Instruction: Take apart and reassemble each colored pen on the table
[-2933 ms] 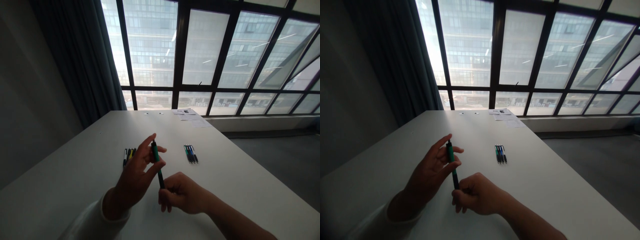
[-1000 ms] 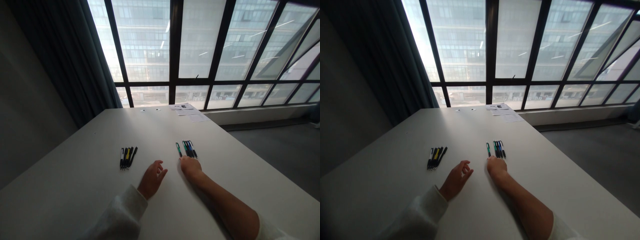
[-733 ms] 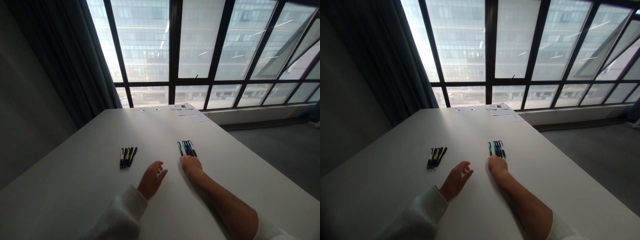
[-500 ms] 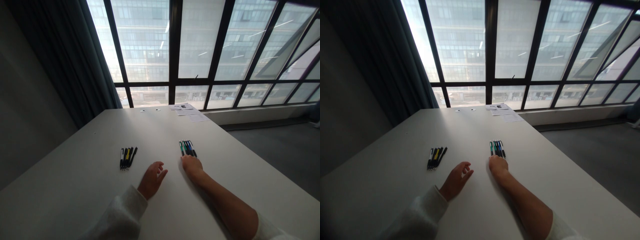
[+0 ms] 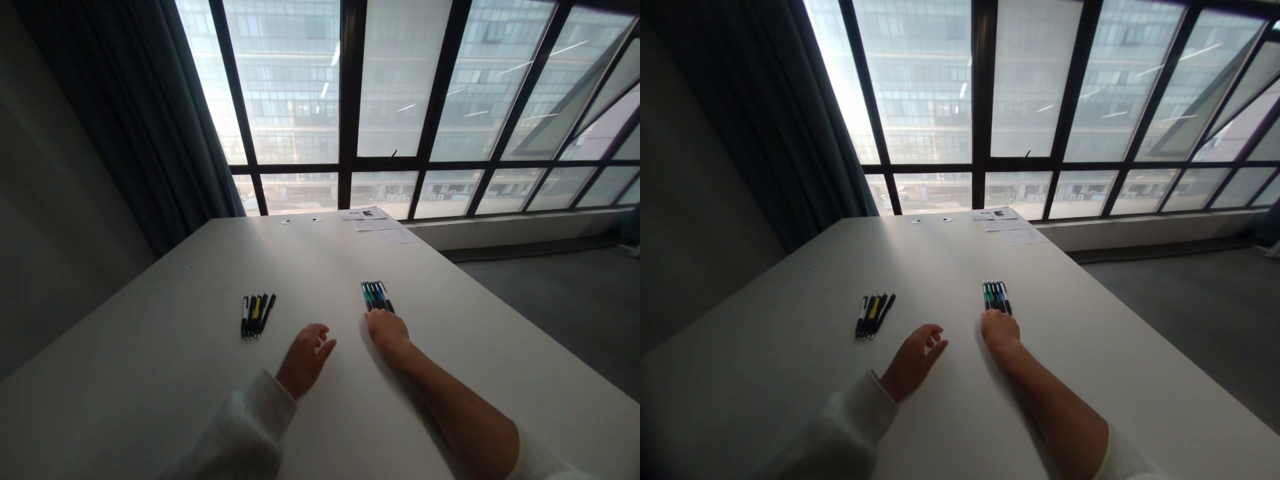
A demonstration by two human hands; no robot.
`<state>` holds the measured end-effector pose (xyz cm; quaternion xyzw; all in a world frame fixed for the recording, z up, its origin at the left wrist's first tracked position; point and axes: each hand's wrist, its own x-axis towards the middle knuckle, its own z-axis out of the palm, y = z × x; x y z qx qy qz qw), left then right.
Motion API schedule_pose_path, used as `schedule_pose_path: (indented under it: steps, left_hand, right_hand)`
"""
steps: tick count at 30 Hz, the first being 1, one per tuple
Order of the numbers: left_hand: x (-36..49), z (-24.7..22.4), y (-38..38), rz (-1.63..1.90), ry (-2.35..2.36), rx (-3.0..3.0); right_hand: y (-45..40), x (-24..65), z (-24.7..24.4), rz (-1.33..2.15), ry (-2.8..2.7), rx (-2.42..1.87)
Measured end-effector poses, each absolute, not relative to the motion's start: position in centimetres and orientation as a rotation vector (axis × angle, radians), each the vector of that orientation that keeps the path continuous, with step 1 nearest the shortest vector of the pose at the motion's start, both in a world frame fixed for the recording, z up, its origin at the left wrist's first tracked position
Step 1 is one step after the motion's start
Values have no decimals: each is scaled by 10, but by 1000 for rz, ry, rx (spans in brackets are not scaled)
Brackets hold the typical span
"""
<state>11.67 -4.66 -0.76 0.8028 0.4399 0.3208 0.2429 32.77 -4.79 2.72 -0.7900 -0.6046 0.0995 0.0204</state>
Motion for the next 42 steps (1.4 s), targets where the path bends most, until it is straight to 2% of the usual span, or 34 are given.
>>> schedule_pose_path:
  steps: [42]
  left_hand:
    - [113,-9,-42,786,1169,2225]
  right_hand:
    - [-46,333,17,258,-1939,-2425]
